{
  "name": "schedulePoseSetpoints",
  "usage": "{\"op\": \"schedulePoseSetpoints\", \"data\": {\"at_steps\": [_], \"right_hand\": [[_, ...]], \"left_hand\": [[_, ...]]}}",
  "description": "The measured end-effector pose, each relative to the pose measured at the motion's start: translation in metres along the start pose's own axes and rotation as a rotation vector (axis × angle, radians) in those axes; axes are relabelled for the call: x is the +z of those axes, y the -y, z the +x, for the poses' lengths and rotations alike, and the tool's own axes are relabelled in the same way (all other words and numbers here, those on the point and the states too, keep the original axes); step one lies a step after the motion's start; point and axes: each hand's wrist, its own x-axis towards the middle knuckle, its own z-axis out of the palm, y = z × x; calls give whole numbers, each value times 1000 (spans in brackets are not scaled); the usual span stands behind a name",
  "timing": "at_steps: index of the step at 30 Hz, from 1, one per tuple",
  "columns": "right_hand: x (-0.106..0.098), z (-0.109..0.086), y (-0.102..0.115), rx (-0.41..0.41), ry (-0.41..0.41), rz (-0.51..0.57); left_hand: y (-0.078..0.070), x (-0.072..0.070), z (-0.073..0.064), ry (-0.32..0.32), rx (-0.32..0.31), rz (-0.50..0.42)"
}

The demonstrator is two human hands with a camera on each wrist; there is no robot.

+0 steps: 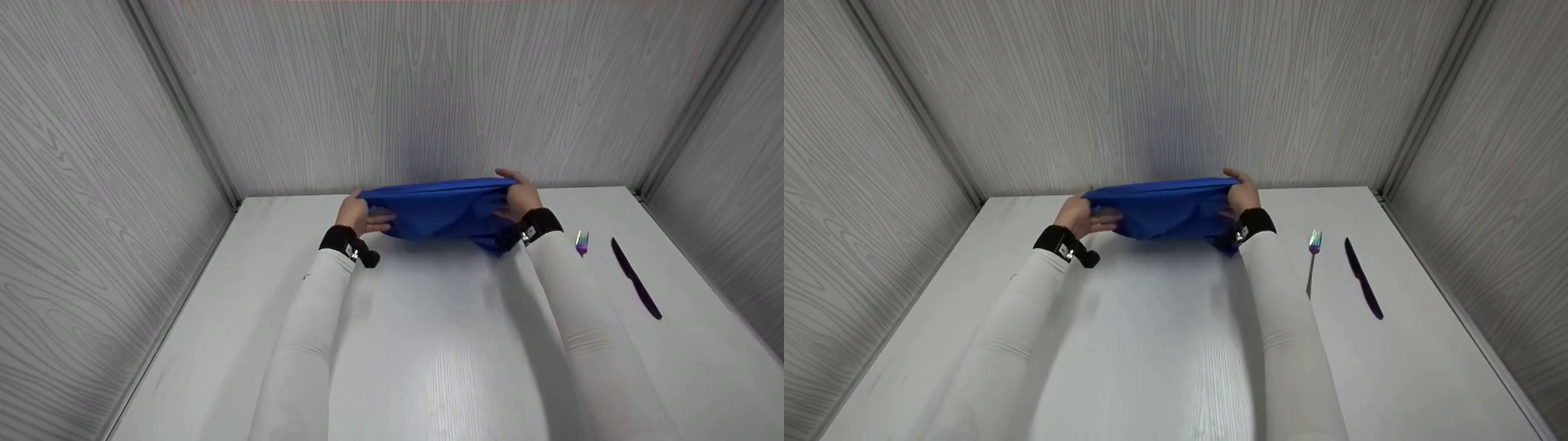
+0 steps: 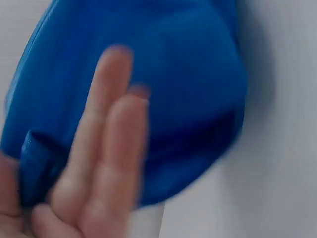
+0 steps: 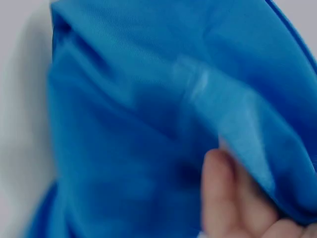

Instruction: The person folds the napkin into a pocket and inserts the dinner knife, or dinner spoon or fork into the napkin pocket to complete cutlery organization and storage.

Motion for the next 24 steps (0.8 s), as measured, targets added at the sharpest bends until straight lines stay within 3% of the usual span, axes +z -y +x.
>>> {"op": "schedulePoseSetpoints", "data": {"at_steps": [1, 3, 6, 8, 10, 14, 16, 18, 20, 24], "right_hand": [[3, 0, 0, -54, -39, 79], [6, 0, -2, -234, -103, 70], [2, 2, -14, -519, -219, -157], [-5, -2, -24, -615, -235, -350], [-12, -10, -35, -608, -187, -546], [-24, -34, -57, -458, 51, -907], [-27, -44, -68, -419, 133, -1028], [-30, -52, -78, -417, 174, -1115], [-32, -58, -88, -414, 188, -1136], [-37, -71, -104, -408, 241, -1119]], "left_hand": [[0, 3, 2, -23, 58, -87], [3, 5, 5, -72, 289, -50], [10, -5, 7, -184, 591, 265], [19, -19, 6, -223, 696, 470], [30, -34, 3, -250, 690, 667], [53, -58, -13, -211, 518, 1007], [61, -65, -21, -165, 469, 1129], [68, -70, -26, -103, 471, 1213], [75, -75, -29, -20, 470, 1255], [86, -86, -38, 157, 385, 1275]]}}
